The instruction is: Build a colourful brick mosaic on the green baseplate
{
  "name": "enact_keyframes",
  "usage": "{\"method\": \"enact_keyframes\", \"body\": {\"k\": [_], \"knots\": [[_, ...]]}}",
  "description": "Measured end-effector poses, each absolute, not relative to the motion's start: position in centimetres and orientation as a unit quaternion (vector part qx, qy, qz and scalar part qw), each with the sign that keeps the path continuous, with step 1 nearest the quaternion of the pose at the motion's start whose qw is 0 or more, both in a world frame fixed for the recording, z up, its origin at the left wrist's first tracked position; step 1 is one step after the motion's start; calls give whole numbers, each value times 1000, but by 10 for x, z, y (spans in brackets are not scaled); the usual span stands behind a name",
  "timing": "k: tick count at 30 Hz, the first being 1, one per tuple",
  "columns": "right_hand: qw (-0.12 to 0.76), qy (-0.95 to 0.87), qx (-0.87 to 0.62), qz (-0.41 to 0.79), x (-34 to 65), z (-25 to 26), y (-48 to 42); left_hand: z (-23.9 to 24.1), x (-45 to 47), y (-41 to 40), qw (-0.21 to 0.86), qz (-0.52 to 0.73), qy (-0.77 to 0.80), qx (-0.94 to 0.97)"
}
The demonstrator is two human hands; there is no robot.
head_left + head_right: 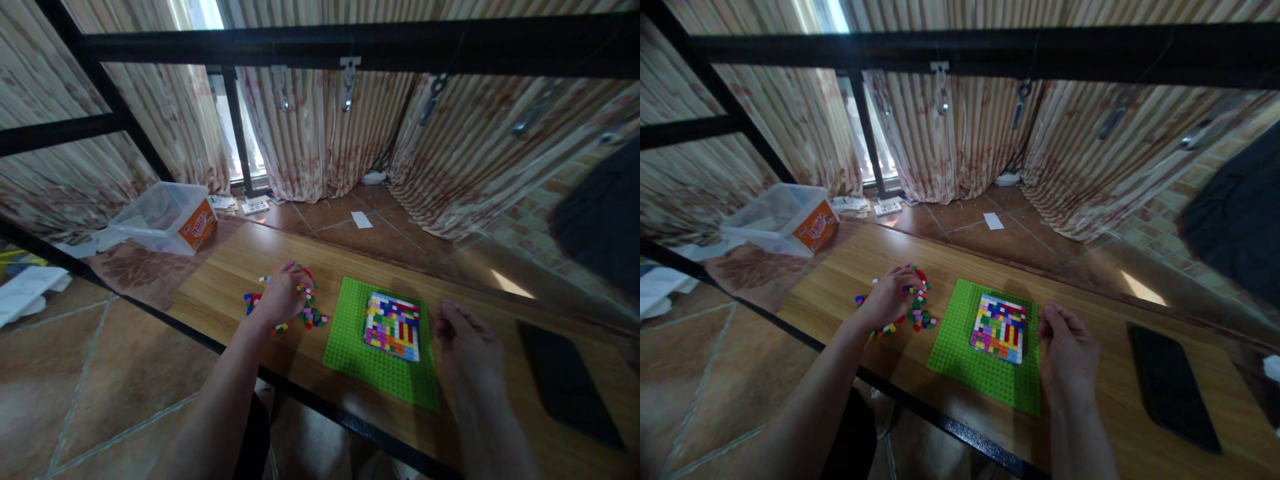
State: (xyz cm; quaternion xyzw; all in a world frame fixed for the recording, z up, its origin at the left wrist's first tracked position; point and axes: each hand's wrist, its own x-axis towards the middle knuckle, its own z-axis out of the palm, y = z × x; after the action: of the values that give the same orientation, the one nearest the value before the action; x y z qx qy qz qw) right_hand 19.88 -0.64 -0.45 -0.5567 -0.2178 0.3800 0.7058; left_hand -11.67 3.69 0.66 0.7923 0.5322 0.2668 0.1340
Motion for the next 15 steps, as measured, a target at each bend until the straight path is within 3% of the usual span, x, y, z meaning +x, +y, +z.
{"method": "enact_keyframes", "body": {"k": [5, 9, 15], "knots": [[714, -301, -569, 276, 187, 9, -11, 13, -158, 43, 97, 395, 737, 540], [656, -411, -615, 151, 153, 25, -29, 8, -183, 44, 87, 383, 789, 472], [430, -740, -469, 217, 89, 9, -56, -3, -185, 25, 56, 359, 775, 517]]}}
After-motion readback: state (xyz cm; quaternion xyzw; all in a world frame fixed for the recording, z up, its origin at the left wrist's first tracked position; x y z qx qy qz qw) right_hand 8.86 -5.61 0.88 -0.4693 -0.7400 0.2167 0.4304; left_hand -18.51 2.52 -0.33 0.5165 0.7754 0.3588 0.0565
